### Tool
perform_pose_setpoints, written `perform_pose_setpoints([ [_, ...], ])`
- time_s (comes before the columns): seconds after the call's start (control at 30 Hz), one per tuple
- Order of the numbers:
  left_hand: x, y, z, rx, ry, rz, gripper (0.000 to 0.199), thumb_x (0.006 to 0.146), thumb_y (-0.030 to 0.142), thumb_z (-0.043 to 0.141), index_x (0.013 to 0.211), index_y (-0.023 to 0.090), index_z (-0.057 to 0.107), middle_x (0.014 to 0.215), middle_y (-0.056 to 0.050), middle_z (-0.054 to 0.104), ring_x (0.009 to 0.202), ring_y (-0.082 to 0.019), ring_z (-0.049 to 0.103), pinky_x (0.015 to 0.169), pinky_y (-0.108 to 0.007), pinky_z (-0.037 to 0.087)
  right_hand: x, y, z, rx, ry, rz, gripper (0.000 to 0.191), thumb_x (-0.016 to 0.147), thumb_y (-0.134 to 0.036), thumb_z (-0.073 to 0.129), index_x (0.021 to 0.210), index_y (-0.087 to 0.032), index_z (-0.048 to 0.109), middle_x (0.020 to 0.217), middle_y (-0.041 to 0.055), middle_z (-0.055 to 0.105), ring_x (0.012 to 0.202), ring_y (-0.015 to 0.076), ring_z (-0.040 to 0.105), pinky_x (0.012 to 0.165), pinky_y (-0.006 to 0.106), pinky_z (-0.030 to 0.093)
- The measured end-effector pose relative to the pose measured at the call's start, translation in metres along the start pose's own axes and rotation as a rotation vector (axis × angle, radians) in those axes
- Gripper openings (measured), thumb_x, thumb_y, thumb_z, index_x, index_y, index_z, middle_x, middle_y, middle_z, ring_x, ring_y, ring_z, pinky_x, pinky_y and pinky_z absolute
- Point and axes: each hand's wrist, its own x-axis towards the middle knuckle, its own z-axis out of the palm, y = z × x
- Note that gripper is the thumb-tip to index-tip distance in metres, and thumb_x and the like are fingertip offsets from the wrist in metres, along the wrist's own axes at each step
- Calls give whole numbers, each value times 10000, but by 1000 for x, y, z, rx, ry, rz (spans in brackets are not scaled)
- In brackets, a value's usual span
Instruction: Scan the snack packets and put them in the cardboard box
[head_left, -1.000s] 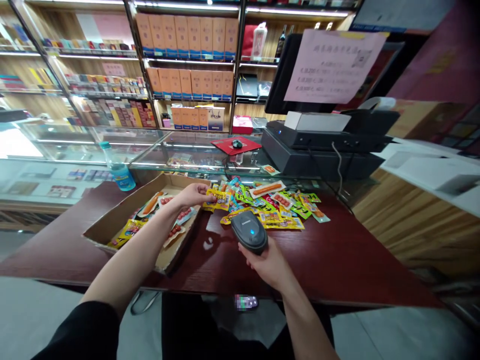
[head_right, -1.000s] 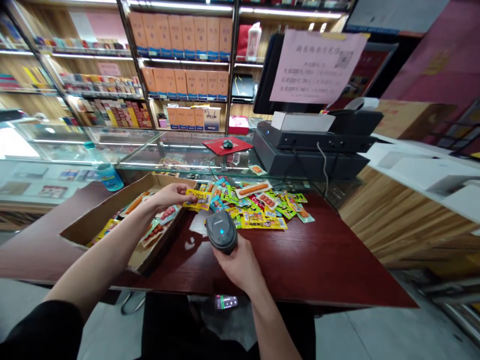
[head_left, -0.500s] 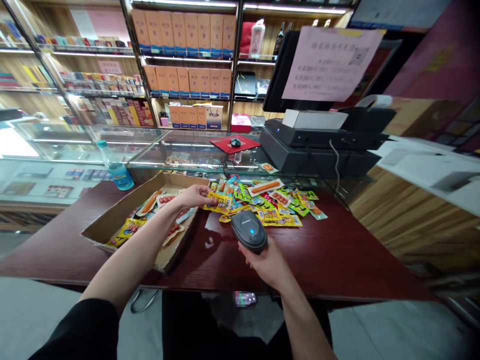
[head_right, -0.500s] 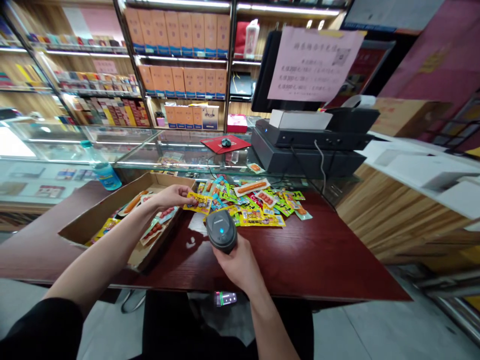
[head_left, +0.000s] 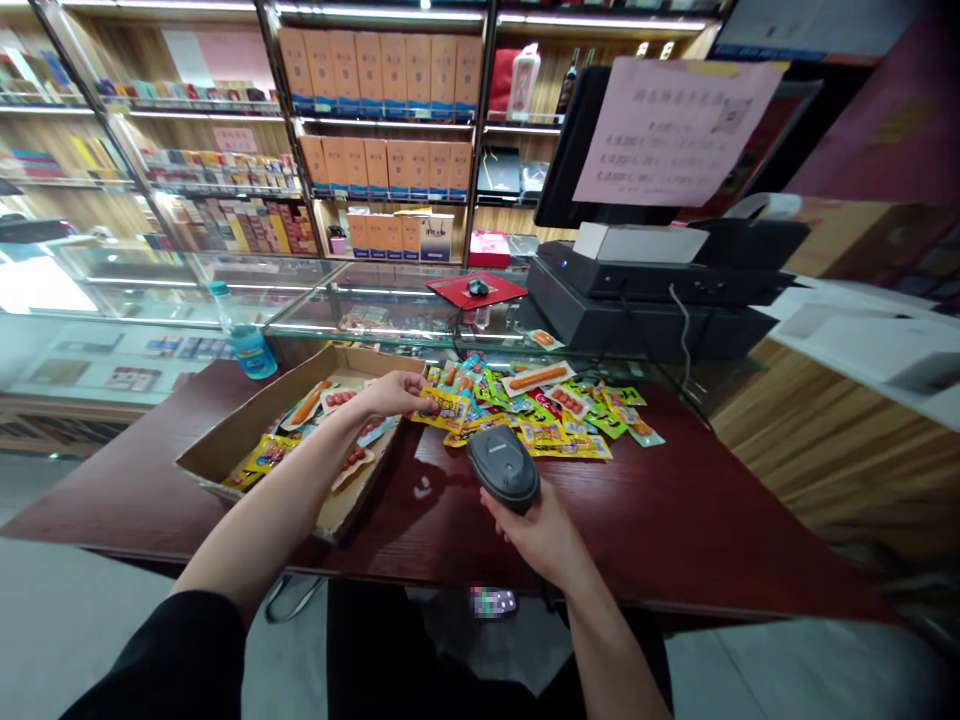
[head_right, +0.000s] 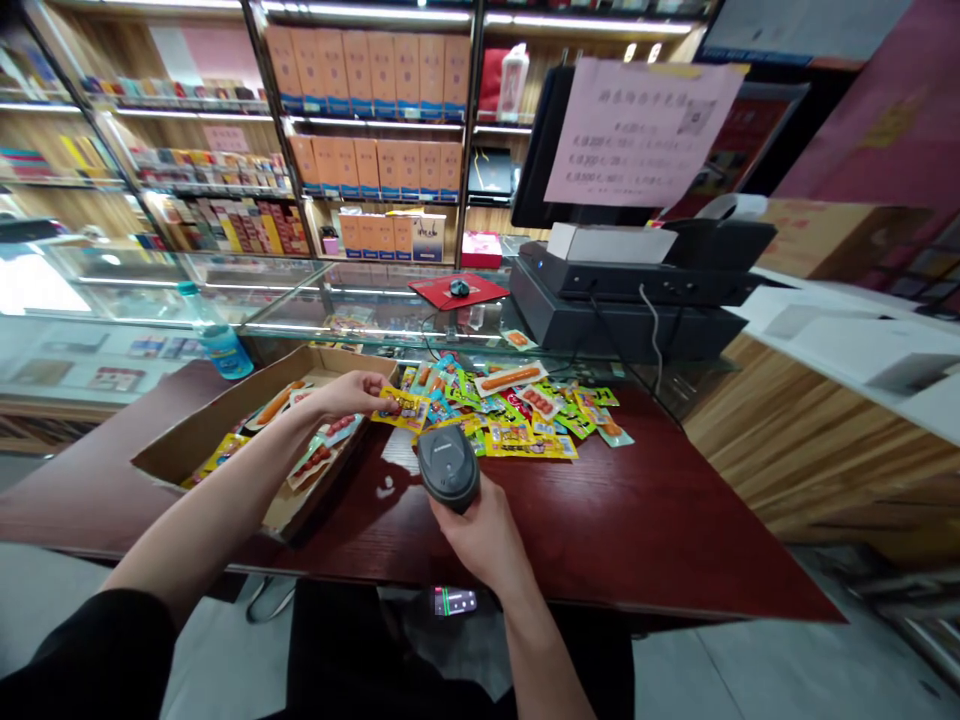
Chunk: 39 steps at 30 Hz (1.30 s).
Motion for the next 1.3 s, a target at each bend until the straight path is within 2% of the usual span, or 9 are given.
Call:
perform_pose_setpoints([
  [0.13, -2, 3, -11, -23, 79, 21, 431, 488, 351, 908, 728, 155, 609, 683, -1, 700, 538, -86, 578, 473, -181, 370, -1, -6, 1, 57, -9, 9, 405, 749, -502, 743, 948, -150, 725, 678, 91, 740, 506, 210, 666, 432, 267, 497],
  [0.27, -9, 4, -41, 18, 248, 49, 376, 519, 318, 890, 692, 155, 598, 655, -3, 678, 524, -90, 567, 458, -182, 355, -1, -3, 1, 86, -40, 38, 426, 733, -517, 753, 927, -139, 716, 654, 90, 728, 471, 195, 636, 404, 259, 472],
  [0.33, -14, 0, -59, 48, 423, 84, 322, 563, 308, 857, 709, 155, 614, 661, -8, 677, 536, -101, 574, 475, -192, 373, 0, 1, 1, 89, -55, 55, 427, 736, -521, 750, 913, -135, 709, 683, 101, 735, 475, 189, 631, 406, 257, 471],
  [0.47, -23, -17, -87, 188, 888, 146, 291, 617, 344, 807, 799, 157, 678, 752, -36, 714, 655, -149, 638, 572, -222, 446, 3, 8, 1, 98, -83, 69, 436, 726, -541, 755, 888, -140, 704, 762, 122, 754, 501, 191, 642, 416, 260, 479],
  [0.57, -25, -25, -94, 287, 993, 154, 320, 637, 395, 784, 849, 163, 717, 807, -55, 734, 755, -182, 668, 643, -235, 475, 4, 9, 0, 104, -92, 71, 455, 718, -555, 755, 904, -143, 707, 745, 115, 751, 501, 197, 644, 410, 261, 475],
  [0.67, -22, -23, -87, 323, 935, 156, 334, 662, 428, 758, 862, 163, 723, 819, -61, 737, 774, -183, 667, 674, -238, 477, 3, 8, -3, 107, -77, 69, 442, 716, -547, 757, 894, -146, 706, 712, 108, 743, 513, 208, 650, 413, 268, 479],
  [0.77, -15, -11, -68, 383, 828, 162, 309, 676, 428, 746, 841, 169, 716, 814, -57, 731, 769, -181, 659, 691, -242, 473, 1, 6, -10, 123, -38, 76, 435, 702, -542, 763, 883, -152, 697, 670, 98, 728, 499, 215, 642, 414, 284, 483],
  [1.1, 29, 36, 42, 807, 372, 320, 250, 763, 354, 676, 919, 166, 726, 890, -87, 723, 833, -231, 651, 772, -301, 469, -12, 11, -37, 71, 90, 70, 422, 738, -518, 725, 963, -162, 698, 636, 65, 715, 520, 233, 665, 412, 283, 473],
  [1.3, 49, 27, 91, 981, 155, 293, 254, 793, 350, 657, 963, 175, 730, 1006, -132, 722, 966, -289, 656, 849, -343, 480, -21, 20, -50, 7, 157, 48, 376, 778, -478, 704, 980, -161, 706, 639, 61, 720, 582, 242, 695, 469, 286, 508],
])
